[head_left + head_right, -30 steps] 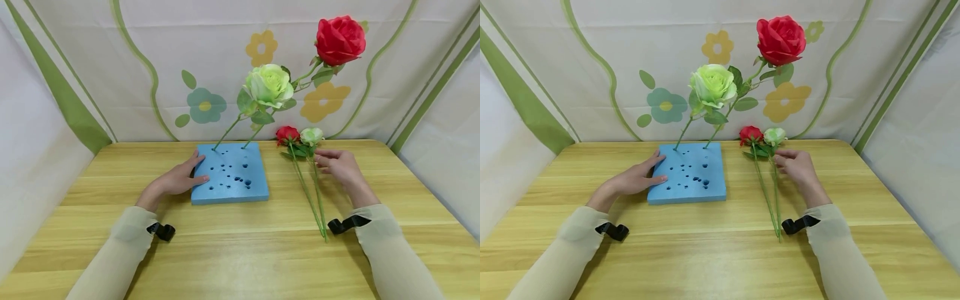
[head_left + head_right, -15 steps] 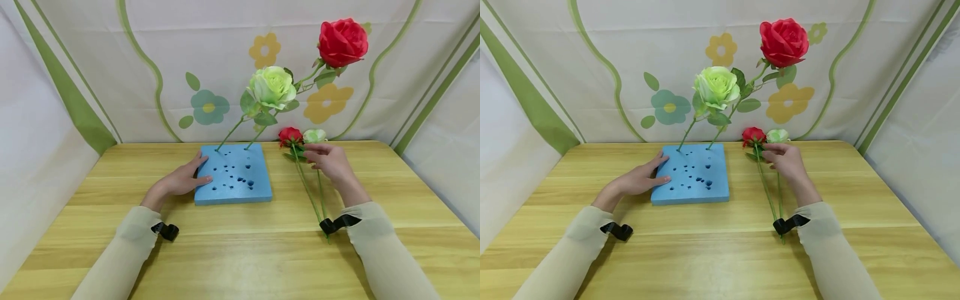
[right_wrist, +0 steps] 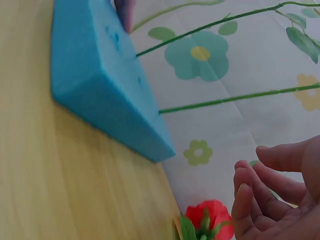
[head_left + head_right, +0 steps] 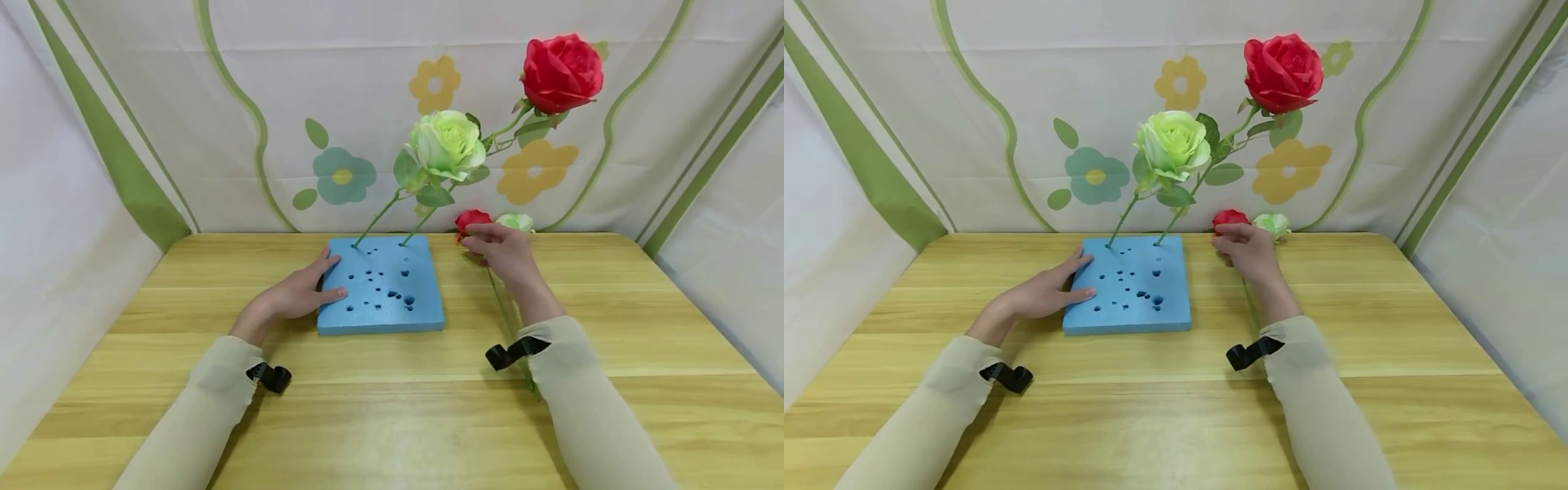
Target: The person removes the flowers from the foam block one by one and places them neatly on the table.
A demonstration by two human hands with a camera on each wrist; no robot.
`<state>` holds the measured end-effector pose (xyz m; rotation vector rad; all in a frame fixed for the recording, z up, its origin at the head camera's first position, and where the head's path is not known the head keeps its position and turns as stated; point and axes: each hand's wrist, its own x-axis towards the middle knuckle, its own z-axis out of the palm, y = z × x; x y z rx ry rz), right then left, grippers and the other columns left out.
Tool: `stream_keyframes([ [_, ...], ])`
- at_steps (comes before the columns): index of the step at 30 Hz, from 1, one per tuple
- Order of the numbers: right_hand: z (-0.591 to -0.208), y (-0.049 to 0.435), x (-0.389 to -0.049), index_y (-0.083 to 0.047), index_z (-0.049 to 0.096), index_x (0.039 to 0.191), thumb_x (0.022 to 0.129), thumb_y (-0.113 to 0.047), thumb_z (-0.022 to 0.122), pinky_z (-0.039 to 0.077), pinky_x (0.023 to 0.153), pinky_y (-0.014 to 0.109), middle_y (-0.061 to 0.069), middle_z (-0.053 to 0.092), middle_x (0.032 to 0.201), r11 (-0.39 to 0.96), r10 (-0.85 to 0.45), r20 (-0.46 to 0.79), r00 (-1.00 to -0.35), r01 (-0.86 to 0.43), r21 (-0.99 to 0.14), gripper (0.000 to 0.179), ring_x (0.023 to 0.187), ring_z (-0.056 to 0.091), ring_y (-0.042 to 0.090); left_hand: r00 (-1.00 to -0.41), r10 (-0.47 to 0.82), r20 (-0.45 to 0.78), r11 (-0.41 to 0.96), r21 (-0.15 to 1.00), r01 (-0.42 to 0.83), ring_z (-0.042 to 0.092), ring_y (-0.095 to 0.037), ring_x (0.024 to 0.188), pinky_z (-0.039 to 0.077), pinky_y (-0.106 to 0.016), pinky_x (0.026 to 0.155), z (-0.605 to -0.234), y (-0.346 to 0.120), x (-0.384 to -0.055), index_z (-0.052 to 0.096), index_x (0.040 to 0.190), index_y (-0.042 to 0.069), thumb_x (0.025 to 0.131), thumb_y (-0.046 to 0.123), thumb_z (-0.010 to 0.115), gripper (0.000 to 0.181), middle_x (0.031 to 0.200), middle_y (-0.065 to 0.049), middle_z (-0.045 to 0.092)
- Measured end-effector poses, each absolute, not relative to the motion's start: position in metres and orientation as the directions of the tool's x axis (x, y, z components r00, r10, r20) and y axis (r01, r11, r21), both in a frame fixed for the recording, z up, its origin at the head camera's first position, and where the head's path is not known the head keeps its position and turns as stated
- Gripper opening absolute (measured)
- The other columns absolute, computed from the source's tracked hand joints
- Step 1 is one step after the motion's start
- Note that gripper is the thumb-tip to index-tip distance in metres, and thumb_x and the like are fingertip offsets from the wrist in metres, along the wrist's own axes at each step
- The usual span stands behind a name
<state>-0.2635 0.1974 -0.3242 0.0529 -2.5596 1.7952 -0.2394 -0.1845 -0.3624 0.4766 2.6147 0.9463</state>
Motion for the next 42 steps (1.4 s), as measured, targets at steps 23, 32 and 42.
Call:
stream_keyframes([
  [23, -0.302, 0.145, -0.27, -0.023, 0.051, 0.159, 0.104, -0.023, 0.07, 0.057, 0.084, 0.025, 0.009, 0.059, 0.156, 0.116, 0.007, 0.151, -0.988, -0.149, -0.982, 0.058, 0.125, 0.065, 0.019, -0.892, 0.416, -0.177, 0.726, 0.655, 0.208, 0.0, -0.043, 0.166, 0.01, -0.065, 0.132, -0.36, -0.185, -0.237, 0.009, 0.173, 0.013, 0.11, 0.044, 0.056, 0.084, 0.18, -0.012, -0.013],
  [32, -0.291, 0.141, -0.262, -0.028, 0.064, 0.146, 0.104, -0.017, 0.066, 0.056, 0.088, 0.032, 0.004, 0.055, 0.159, 0.112, -0.003, 0.211, -0.978, -0.21, -0.971, 0.043, 0.131, 0.059, 0.021, -0.892, 0.415, -0.182, 0.726, 0.657, 0.203, 0.0, -0.043, 0.167, 0.01, -0.065, 0.133, -0.36, -0.185, -0.237, 0.009, 0.173, 0.013, 0.11, 0.044, 0.056, 0.084, 0.18, -0.012, -0.013],
  [42, -0.289, 0.135, -0.26, -0.015, 0.072, 0.124, 0.108, -0.027, 0.064, 0.058, 0.08, 0.023, -0.003, 0.068, 0.114, 0.158, 0.085, 0.289, -0.953, -0.274, -0.949, 0.021, 0.103, 0.071, 0.013, -0.893, 0.41, -0.185, 0.726, 0.659, 0.197, 0.0, -0.043, 0.167, 0.01, -0.065, 0.133, -0.358, -0.187, -0.235, 0.008, 0.173, 0.012, 0.11, 0.043, 0.056, 0.084, 0.18, -0.012, -0.013],
])
